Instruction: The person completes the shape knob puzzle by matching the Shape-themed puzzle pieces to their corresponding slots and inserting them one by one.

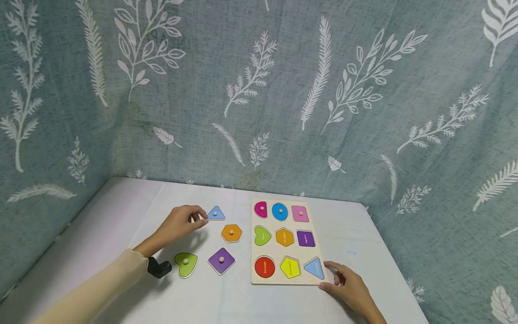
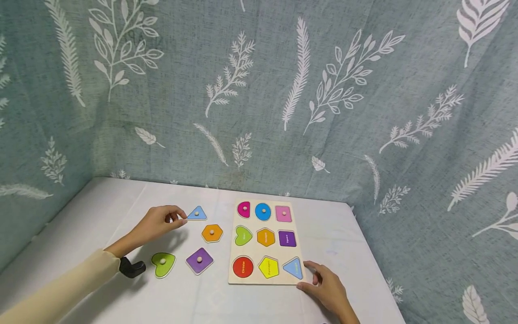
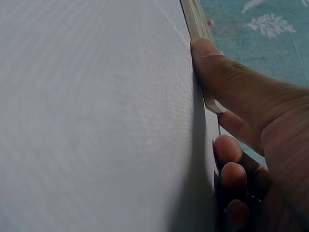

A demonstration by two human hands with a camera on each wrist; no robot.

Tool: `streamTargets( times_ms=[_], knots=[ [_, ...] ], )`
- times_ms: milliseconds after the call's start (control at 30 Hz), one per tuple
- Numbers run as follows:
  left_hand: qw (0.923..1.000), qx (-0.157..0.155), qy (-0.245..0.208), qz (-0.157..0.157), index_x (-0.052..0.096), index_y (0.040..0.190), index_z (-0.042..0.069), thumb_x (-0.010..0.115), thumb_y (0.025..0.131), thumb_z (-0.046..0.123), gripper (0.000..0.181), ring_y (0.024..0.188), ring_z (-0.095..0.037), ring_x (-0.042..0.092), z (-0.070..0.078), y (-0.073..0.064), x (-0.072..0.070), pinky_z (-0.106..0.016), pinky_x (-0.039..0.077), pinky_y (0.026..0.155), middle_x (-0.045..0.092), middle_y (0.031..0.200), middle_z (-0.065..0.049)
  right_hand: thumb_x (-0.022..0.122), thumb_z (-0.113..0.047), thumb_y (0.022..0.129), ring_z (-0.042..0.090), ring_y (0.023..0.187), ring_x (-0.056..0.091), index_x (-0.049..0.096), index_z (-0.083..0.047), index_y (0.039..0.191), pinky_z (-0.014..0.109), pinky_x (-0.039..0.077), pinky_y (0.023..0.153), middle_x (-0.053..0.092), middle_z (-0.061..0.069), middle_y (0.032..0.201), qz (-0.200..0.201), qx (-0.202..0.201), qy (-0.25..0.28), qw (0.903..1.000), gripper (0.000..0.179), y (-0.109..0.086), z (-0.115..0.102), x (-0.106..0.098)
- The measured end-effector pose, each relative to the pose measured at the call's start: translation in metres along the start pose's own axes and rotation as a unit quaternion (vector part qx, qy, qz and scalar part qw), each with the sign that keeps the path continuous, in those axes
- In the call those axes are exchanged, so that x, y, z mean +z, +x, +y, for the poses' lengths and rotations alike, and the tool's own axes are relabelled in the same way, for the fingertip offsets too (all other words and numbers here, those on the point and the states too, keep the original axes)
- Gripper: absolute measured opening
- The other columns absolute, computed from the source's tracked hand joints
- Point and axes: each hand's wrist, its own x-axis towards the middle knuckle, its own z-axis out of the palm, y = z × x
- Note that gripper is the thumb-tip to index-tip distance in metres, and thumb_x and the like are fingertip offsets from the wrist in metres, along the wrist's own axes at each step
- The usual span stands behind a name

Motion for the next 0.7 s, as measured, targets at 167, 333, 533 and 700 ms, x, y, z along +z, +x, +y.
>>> streamTargets(
  times_ms=[167,333,533,700],
  knots=[
    [1.0,0.002,-0.003,0.0,0.074,0.092,0.017,0.08,0.09,0.019,0.006,0.065,-0.01,0.05,-0.009,-0.015,-0.005,-0.027,0.043,0.062,0.06,0.074,0.009,0.094,-0.04,0.07,0.015,0.069,0.046,0.068,-0.012,0.133,0.027,0.037,0.059,0.05,0.0,0.075,-0.002,0.005,0.006,1.0,0.075,-0.001,0.001,0.003],
    [0.9999,-0.006,-0.002,-0.009,0.073,0.091,0.019,0.08,0.089,0.019,0.007,0.064,-0.009,0.049,-0.01,-0.031,-0.009,-0.026,0.043,0.061,0.059,0.072,0.011,0.094,-0.042,0.069,0.014,0.069,0.046,0.068,-0.012,0.133,0.027,0.037,0.059,0.05,-0.001,0.075,0.0,0.0,-0.001,1.0,0.076,-0.001,0.002,0.003],
    [0.9996,-0.023,0.003,-0.012,0.073,0.089,0.02,0.081,0.089,0.021,0.007,0.065,-0.008,0.049,-0.01,-0.048,-0.013,-0.026,0.041,0.059,0.057,0.072,0.011,0.094,-0.043,0.07,0.014,0.069,0.045,0.068,-0.013,0.134,0.027,0.037,0.059,0.049,-0.001,0.076,0.0,-0.005,-0.007,1.0,0.076,0.0,0.0,0.001],
    [0.9996,-0.022,-0.001,-0.016,0.074,0.086,0.023,0.082,0.088,0.022,0.008,0.066,-0.006,0.048,-0.011,-0.062,-0.012,-0.025,0.041,0.059,0.056,0.073,0.013,0.094,-0.042,0.071,0.015,0.068,0.045,0.068,-0.012,0.134,0.027,0.037,0.059,0.049,-0.001,0.075,-0.002,0.0,-0.005,1.0,0.075,-0.001,0.0,0.0]
  ],
)
